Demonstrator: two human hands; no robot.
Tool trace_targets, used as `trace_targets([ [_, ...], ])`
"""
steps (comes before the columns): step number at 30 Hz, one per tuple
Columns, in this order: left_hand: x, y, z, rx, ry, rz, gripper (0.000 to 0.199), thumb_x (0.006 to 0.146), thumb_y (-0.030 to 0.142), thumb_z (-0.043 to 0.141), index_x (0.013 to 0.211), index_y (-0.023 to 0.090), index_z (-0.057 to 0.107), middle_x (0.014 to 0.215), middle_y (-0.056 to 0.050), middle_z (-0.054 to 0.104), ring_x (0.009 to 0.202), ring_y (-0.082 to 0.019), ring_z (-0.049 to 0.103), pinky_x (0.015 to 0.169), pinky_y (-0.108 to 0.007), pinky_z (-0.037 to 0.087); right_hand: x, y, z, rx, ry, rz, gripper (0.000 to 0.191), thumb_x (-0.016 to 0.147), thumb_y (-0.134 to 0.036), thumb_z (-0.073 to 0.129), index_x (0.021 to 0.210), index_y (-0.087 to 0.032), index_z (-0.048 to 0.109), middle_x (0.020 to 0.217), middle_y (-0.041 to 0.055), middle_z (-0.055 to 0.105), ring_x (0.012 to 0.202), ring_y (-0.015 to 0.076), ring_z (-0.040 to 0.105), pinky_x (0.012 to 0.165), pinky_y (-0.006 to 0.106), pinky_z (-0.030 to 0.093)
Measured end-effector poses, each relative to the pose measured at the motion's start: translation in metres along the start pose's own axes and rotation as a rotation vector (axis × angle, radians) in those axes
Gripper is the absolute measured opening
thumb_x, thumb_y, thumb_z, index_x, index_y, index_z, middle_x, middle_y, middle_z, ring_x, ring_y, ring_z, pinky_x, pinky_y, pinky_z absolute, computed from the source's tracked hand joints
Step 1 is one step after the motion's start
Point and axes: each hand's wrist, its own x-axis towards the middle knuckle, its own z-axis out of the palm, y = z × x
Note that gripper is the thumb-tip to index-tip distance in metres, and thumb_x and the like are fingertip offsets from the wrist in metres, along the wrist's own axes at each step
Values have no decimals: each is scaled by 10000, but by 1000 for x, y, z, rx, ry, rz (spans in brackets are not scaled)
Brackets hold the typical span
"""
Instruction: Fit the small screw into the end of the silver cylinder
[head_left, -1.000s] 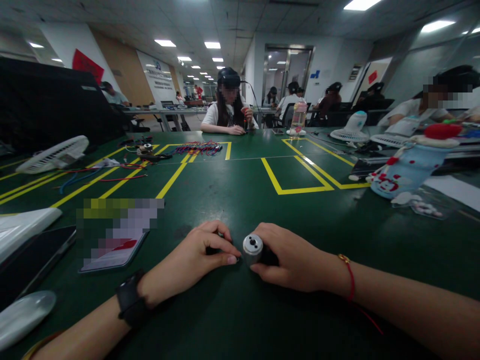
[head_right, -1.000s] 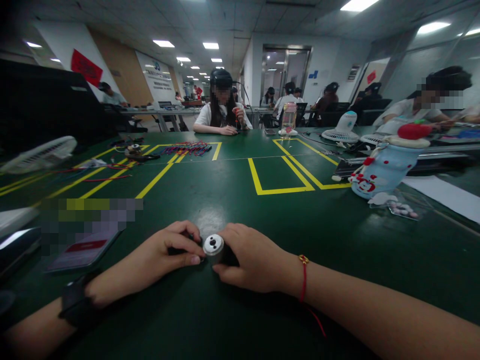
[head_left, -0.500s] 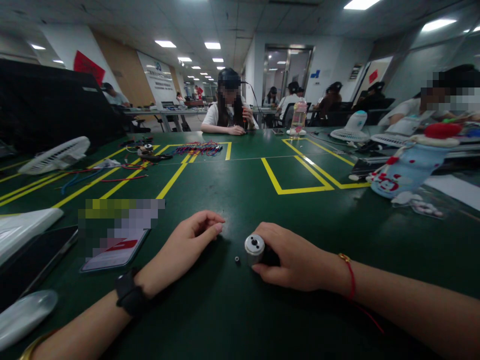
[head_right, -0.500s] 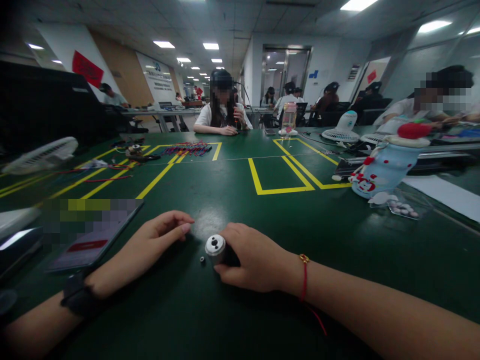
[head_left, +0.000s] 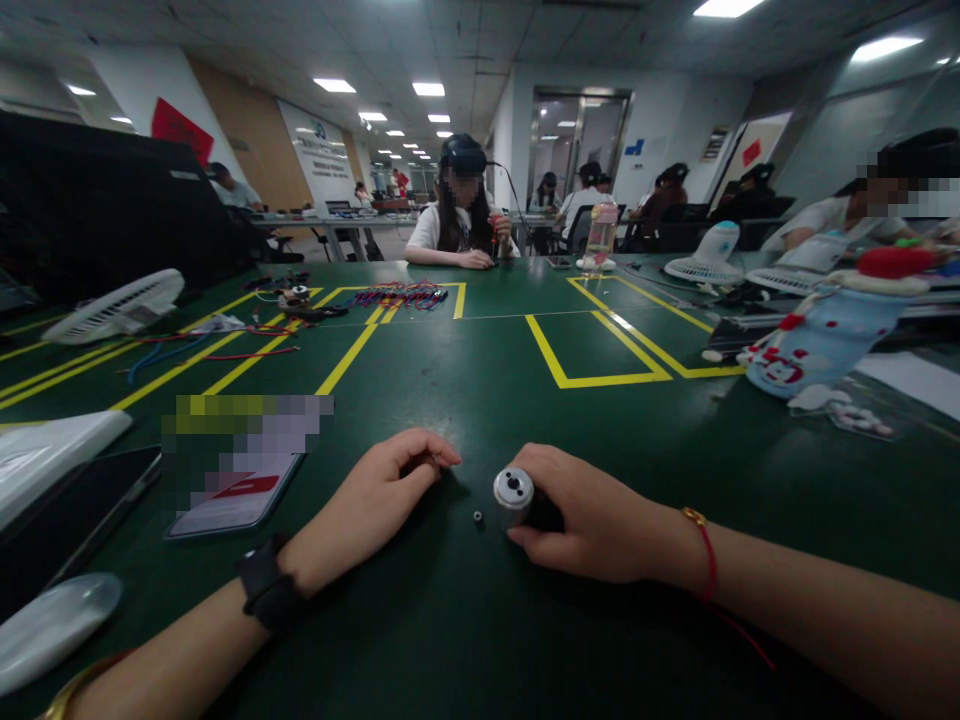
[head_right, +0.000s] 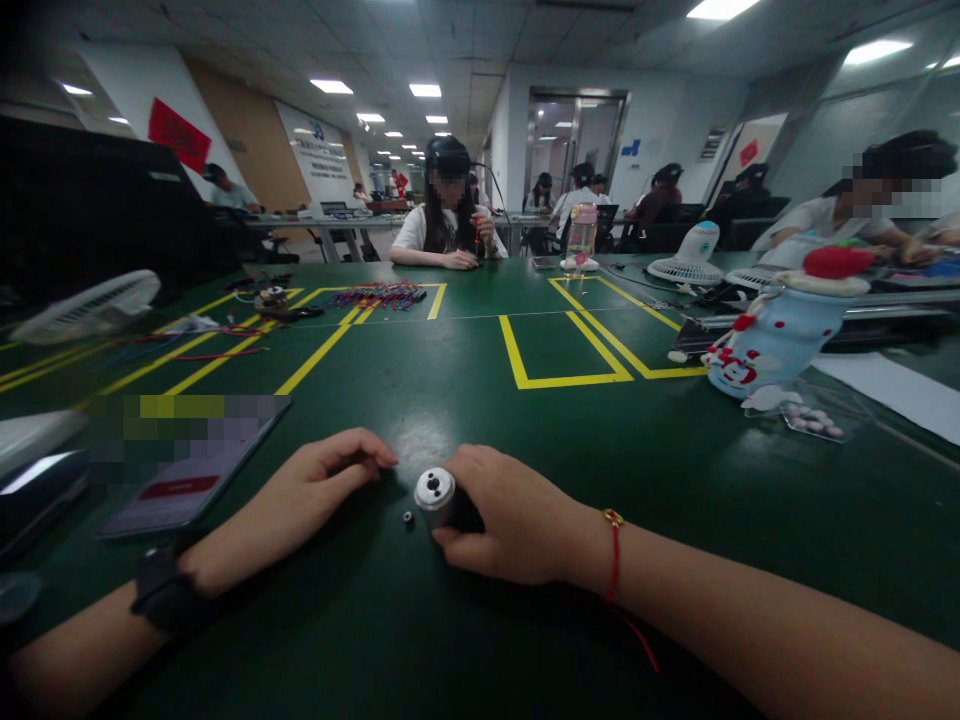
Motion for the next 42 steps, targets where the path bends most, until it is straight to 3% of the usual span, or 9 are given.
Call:
trace_targets([
  [8,-1,1,0,72,-33,74,209,857,130,443,898,212,631,938,-7,657,901,-197,609,828,-348,462,0,-1,0,5,7,-12,244,771,-206,644,990,-172,541,938,54,573,812,180,493,733,310,406],
  [15,-5,4,2,135,-176,192,253,744,31,497,847,219,630,1040,-4,610,996,-196,562,916,-356,419,0,0,1,-3,8,-7,241,764,-202,645,978,-169,540,921,53,566,786,178,484,704,306,401],
  [23,-9,9,4,246,-198,240,155,778,206,666,919,251,621,1096,-4,577,1064,-237,507,946,-414,369,1,1,2,3,15,-18,256,762,-202,649,992,-172,539,934,54,569,802,182,486,720,310,404],
  [31,-7,11,6,220,-184,274,44,845,265,650,887,253,659,1033,-6,600,1006,-218,538,898,-380,400,0,2,3,3,22,-17,264,766,-210,645,1003,-174,535,939,58,569,806,185,488,724,316,407],
  [36,-6,18,2,59,-98,242,97,900,270,592,948,258,676,1016,-10,597,955,-188,567,847,-324,452,1,1,3,-9,13,-17,249,766,-212,647,985,-173,536,928,56,567,794,184,485,716,316,404],
  [42,-5,33,3,33,76,288,146,895,248,604,987,306,702,994,1,577,932,-179,569,817,-302,463,2,-1,4,-36,24,-22,205,784,-233,645,938,-173,524,901,45,553,766,172,471,681,302,389],
])
